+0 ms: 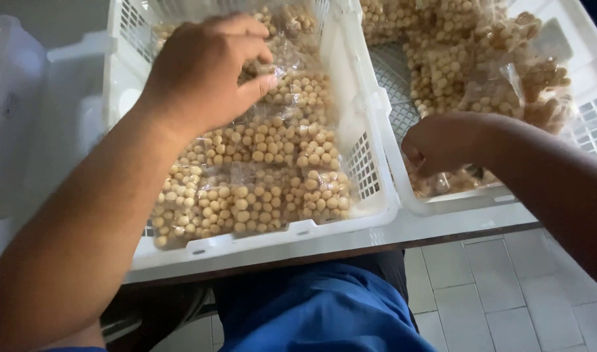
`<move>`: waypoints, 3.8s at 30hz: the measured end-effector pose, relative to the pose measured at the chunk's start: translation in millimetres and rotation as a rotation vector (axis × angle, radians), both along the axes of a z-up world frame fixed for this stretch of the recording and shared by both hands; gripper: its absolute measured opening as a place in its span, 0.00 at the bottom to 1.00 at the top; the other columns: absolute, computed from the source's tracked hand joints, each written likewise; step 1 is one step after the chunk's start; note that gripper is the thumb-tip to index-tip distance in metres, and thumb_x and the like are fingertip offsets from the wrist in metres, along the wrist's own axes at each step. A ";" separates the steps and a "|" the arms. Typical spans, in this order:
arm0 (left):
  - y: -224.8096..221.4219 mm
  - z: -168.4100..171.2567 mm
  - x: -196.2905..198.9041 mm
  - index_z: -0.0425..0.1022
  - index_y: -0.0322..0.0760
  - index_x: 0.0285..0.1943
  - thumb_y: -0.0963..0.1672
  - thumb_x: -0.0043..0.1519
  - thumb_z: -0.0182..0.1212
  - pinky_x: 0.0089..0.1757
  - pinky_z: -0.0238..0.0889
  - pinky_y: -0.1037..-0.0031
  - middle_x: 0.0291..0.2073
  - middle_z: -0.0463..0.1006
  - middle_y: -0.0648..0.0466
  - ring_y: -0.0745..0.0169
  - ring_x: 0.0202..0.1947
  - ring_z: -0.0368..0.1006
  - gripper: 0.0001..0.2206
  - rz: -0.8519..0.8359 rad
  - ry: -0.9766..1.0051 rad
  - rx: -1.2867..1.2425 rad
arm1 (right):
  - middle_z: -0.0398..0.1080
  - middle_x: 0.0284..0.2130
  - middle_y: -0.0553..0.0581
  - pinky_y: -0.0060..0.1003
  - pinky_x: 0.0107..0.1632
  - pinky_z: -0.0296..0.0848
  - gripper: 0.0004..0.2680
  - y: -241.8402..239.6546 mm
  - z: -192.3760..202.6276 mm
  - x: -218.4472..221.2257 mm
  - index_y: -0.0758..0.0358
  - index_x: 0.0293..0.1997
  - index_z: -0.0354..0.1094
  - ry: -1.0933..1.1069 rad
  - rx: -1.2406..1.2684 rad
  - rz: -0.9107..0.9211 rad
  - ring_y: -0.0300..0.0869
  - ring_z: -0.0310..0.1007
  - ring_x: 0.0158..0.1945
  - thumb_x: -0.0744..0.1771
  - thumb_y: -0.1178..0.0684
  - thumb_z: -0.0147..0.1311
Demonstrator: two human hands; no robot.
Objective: The person repeatedly picks up small transparent plastic bags filled with round beige food items from a white basket, adjusts the contents, and places them into a second basket. The process continues throughout the clip with no visible tool use.
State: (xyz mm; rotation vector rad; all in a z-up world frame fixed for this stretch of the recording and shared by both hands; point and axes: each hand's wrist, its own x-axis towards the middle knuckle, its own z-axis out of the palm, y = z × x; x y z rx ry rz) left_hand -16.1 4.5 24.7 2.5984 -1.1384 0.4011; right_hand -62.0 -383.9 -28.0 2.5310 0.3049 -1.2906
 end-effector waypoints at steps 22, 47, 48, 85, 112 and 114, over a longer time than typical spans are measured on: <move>-18.5 -14.5 -9.8 0.67 0.26 0.81 0.58 0.76 0.61 0.57 0.88 0.54 0.64 0.85 0.27 0.33 0.60 0.88 0.36 -0.164 0.507 -0.531 | 0.79 0.60 0.79 0.44 0.48 0.93 0.16 90.9 118.0 42.7 0.81 0.71 0.71 -0.759 1.134 0.177 0.64 0.86 0.62 0.73 0.74 0.58; -2.9 -18.9 0.0 0.79 0.48 0.46 0.54 0.78 0.67 0.36 0.73 0.76 0.34 0.81 0.62 0.73 0.32 0.75 0.13 -0.097 0.541 -0.869 | 0.75 0.40 0.50 0.31 0.51 0.86 0.09 139.8 45.8 42.4 0.58 0.52 0.63 -0.551 1.712 -0.284 0.33 0.80 0.43 0.77 0.53 0.64; -3.9 -18.2 -1.4 0.82 0.48 0.48 0.54 0.78 0.67 0.35 0.74 0.80 0.35 0.83 0.62 0.75 0.33 0.77 0.13 -0.073 0.526 -0.892 | 0.73 0.39 0.49 0.32 0.58 0.94 0.15 139.5 47.9 41.0 0.58 0.53 0.61 -0.440 1.742 -0.259 0.33 0.81 0.44 0.75 0.43 0.68; -2.1 -21.6 5.2 0.82 0.40 0.51 0.46 0.75 0.78 0.39 0.80 0.76 0.39 0.84 0.57 0.68 0.36 0.80 0.09 -0.072 0.611 -0.863 | 0.69 0.31 0.42 0.26 0.35 0.63 0.08 127.5 39.6 50.8 0.55 0.48 0.74 -0.667 1.508 -0.307 0.28 0.61 0.33 0.79 0.49 0.70; 10.1 -2.6 -2.8 0.82 0.39 0.58 0.52 0.76 0.71 0.33 0.86 0.79 0.45 0.89 0.53 0.68 0.34 0.88 0.15 -0.138 0.600 -0.781 | 0.69 0.34 0.43 0.25 0.44 0.77 0.11 130.5 38.3 48.0 0.55 0.51 0.68 -0.491 1.657 -0.327 0.27 0.70 0.37 0.76 0.56 0.73; 15.5 -0.4 -1.3 0.86 0.37 0.60 0.49 0.76 0.73 0.37 0.79 0.77 0.42 0.86 0.56 0.70 0.37 0.82 0.13 -0.064 0.486 -0.685 | 0.72 0.34 0.47 0.27 0.50 0.87 0.11 130.7 43.8 44.7 0.56 0.51 0.66 -0.431 1.661 -0.339 0.29 0.75 0.39 0.75 0.56 0.72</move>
